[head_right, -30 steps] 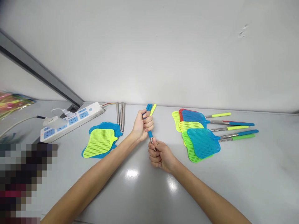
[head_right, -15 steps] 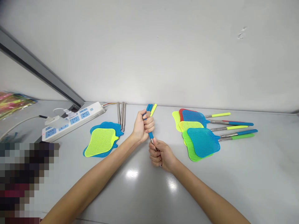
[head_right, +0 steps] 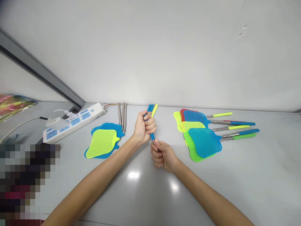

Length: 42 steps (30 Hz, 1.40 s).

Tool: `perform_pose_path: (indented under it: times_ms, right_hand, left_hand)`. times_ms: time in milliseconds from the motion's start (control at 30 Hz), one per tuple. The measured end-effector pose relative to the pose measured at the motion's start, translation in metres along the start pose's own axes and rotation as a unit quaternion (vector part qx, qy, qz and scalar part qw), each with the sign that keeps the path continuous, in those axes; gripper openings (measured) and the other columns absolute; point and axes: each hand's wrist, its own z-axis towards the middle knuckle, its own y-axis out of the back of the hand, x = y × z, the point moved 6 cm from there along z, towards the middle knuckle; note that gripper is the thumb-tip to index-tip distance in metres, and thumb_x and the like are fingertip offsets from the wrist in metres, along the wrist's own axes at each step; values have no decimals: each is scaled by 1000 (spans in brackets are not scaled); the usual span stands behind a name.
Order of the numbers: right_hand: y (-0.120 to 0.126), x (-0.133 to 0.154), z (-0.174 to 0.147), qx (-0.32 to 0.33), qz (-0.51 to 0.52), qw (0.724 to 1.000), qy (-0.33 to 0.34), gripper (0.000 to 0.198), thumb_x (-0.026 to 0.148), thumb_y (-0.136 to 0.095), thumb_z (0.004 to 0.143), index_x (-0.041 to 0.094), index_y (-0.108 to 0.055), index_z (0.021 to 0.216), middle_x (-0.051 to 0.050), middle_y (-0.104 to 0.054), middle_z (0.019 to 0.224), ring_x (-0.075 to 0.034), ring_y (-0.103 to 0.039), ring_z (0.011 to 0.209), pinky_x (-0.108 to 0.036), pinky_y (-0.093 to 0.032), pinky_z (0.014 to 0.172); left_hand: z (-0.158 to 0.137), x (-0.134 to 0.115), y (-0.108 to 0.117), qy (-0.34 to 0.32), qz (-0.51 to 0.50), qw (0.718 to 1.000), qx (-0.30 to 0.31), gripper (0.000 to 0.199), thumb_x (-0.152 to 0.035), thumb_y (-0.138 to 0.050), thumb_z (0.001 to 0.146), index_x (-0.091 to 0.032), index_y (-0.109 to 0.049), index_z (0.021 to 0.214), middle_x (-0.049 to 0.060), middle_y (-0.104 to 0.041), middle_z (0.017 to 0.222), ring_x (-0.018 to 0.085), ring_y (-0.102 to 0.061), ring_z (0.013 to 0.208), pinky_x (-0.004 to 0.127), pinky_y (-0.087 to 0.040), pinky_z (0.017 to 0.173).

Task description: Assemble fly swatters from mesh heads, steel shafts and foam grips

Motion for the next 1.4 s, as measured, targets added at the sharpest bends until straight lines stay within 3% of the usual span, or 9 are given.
perform_pose_path:
  times_ms: [433,833,1133,1267,1400]
  right_hand:
    - [-3,1,1,23,4,1000,12,37,49,-39,82,19,-35,60,9,-17,44,-4,-8,35,-16,-11,30]
    - [-3,4,2,55,73,996,-19,37,46,-38,84,17,-39,60,8,-17,44,-5,-10,34,-18,-13,32]
    - [-3,12,2,23,104,994,34,31,41,-42,83,17,-44,64,7,-23,48,-6,-16,38,-19,-22,39]
    - [-4,13,3,-16,57,997,56,29,45,-44,81,19,-48,69,4,-34,55,-9,-35,48,-23,-34,51]
    - [-5,16,3,-43,-28,995,88,23,43,-43,80,22,-53,78,-1,-51,72,-15,-49,71,-29,-39,65]
  left_hand:
    - [-1,-2,-3,-12,30,999,-20,29,-31,-41,78,-19,-27,55,-10,-10,43,3,-8,29,13,-9,26]
    - [3,-3,0,-24,57,998,-31,39,-52,-46,77,-17,-35,61,-10,-20,44,2,-18,31,13,-18,30]
    - [-2,24,10,-19,209,973,-93,34,-52,-42,79,-19,-41,73,-8,-33,51,3,-33,38,14,-36,40]
    - [-6,14,-6,-23,317,947,-51,30,-48,-40,81,-20,-47,79,-5,-39,56,5,-40,42,13,-29,36]
    - [-28,-4,-48,-84,387,918,13,22,-40,-48,78,-20,-56,80,-5,-40,52,6,-39,44,15,-32,42]
